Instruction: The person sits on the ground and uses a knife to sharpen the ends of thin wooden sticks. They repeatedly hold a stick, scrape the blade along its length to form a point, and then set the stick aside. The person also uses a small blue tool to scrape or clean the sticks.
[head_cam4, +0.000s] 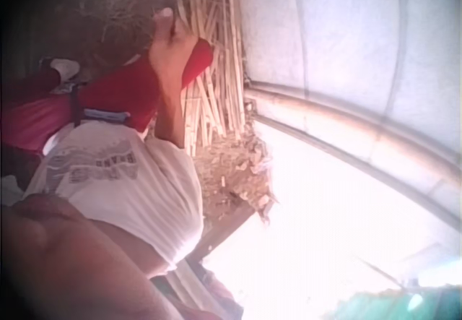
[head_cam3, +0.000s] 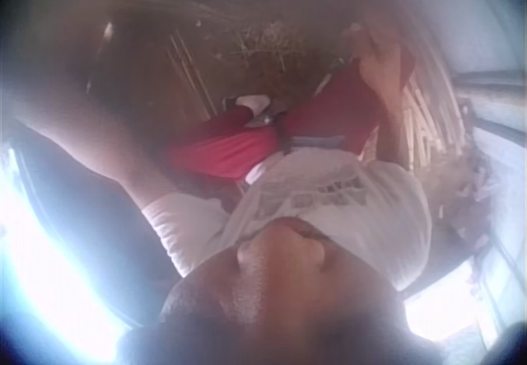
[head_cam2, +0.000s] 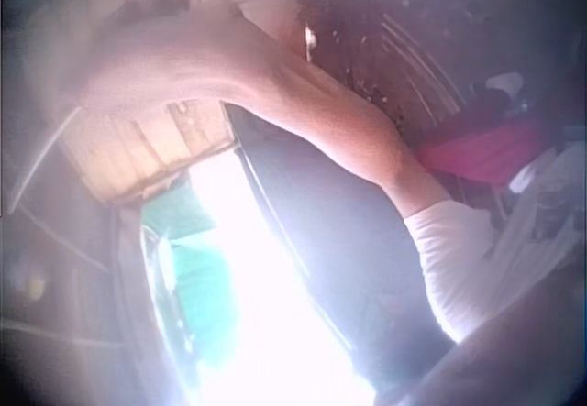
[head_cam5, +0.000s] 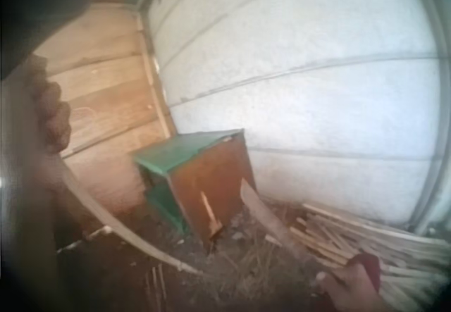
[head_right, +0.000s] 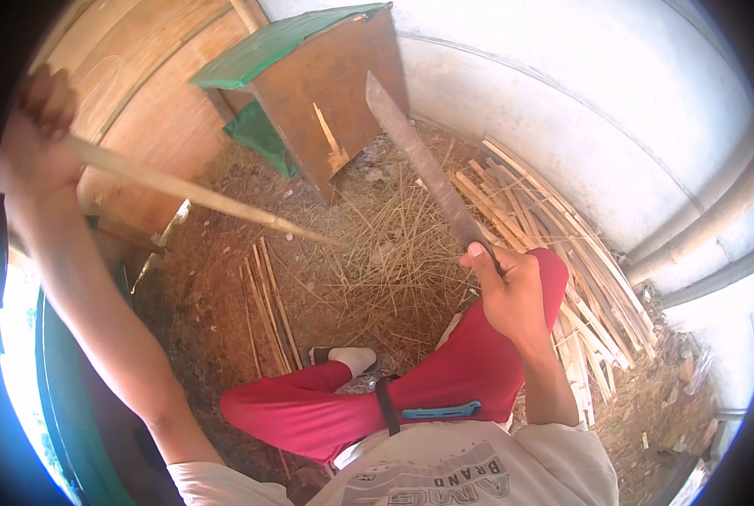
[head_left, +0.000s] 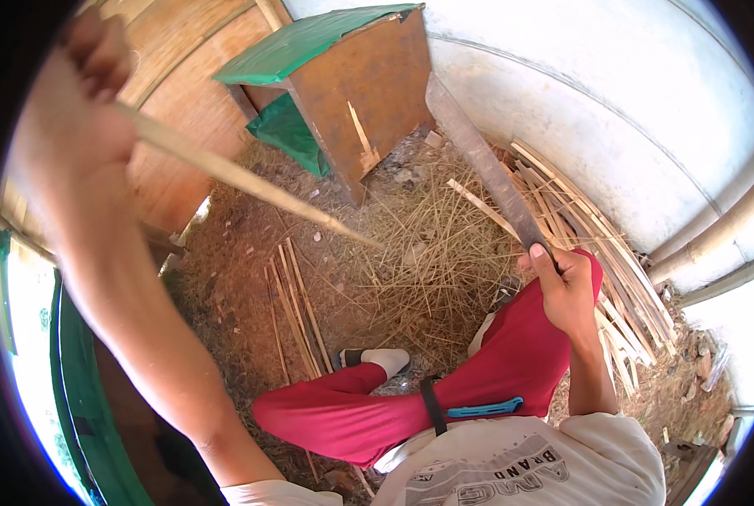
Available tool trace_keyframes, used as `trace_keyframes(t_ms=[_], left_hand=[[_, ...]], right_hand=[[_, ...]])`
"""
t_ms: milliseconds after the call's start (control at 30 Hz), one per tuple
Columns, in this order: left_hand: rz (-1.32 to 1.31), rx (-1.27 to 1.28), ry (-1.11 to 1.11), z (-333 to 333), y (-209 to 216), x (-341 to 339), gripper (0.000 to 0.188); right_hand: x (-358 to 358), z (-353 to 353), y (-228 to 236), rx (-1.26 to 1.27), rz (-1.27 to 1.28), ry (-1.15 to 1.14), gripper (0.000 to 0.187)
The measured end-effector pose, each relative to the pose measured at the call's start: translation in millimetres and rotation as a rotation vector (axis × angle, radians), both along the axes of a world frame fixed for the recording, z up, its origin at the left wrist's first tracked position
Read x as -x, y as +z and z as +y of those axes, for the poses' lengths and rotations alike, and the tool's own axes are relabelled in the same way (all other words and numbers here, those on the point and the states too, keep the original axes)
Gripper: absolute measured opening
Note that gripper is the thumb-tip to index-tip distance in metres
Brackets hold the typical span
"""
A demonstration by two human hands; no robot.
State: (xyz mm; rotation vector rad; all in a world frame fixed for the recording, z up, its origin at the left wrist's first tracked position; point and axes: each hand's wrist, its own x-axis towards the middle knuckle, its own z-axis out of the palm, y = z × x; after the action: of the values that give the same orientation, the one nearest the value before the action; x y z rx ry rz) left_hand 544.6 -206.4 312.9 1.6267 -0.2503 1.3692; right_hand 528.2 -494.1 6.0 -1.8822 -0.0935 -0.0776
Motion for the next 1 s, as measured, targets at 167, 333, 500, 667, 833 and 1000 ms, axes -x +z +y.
trace_keyframes(t_ms=[167,333,500,667,833,1000], left_hand=[[0.121,0.129,0.075,-4,-58,-23,0.036],[0.134,0.206,-0.006,1,-92,-52,0.038],[0.084,0.321,-0.095,-7,-95,-63,0.037],[0.020,0.314,0.016,-24,-94,-75,0.036],[0.008,0.386,-0.023,-12,-97,-72,0.037],[0.009,0.194,0.113,3,-100,-68,0.036]], right_hand=[[0,6,3,-0.022,0.014,0.001,0.039],[0,17,8,-0.029,0.004,0.061,0.038],[-6,50,12,-0.005,-0.064,0.122,0.039],[-19,102,7,0.029,-0.141,0.239,0.041],[-24,134,3,0.067,-0.192,0.165,0.040],[-30,158,-77,0.150,-0.106,0.180,0.039]])
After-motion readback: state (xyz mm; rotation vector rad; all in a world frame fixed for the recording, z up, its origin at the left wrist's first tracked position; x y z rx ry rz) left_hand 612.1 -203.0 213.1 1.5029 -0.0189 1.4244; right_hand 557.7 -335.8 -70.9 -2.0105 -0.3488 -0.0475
